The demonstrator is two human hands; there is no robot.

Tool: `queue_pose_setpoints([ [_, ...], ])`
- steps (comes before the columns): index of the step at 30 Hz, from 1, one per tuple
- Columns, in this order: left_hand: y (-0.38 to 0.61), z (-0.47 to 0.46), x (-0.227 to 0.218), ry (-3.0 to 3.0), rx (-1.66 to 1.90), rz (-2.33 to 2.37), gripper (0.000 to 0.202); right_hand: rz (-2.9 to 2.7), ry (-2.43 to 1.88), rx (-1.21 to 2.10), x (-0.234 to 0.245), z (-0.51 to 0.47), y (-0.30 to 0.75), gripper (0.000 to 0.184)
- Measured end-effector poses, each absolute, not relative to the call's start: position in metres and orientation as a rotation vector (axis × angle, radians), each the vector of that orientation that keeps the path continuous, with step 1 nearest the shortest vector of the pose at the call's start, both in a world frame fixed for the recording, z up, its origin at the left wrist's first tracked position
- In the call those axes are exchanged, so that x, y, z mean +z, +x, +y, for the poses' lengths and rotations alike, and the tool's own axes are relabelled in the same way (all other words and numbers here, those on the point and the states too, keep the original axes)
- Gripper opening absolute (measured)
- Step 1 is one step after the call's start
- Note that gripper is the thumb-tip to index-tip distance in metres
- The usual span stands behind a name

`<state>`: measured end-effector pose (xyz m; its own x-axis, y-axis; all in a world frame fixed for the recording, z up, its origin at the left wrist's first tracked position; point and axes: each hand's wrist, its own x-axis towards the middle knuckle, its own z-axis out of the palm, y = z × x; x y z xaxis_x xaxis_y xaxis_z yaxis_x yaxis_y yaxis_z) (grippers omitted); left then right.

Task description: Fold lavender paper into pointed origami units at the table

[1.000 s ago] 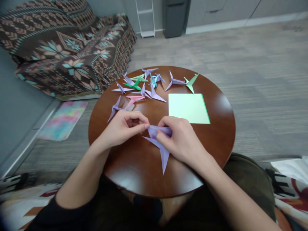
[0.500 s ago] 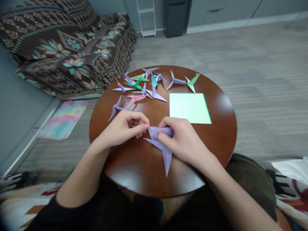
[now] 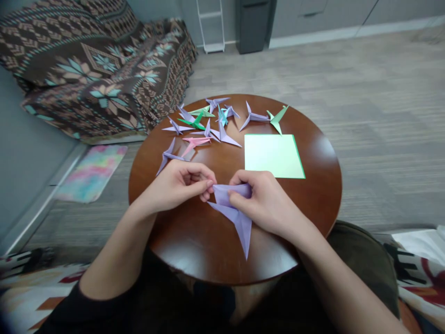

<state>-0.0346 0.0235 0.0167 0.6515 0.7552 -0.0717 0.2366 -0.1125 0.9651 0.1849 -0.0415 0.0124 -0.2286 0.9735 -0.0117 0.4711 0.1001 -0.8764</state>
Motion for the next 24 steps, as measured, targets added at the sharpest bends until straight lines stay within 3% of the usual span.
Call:
queue_pose_setpoints([
  [12,-0.033,0.018,0.023,1.886,0.422,0.776,0.037,-1.698,-1.428,1.027,0.010,-0.038,0.185,0.007],
  [17,-0.028,0.018,0.015,1.837,0.505,0.860,0.025,-1.662,-1.402,1.046,0.009,-0.038,0.184,0.008],
  [24,-0.020,0.014,0.010,1.647,0.546,0.850,0.025,-1.645,-1.325,1.010,0.006,-0.037,0.178,0.012],
])
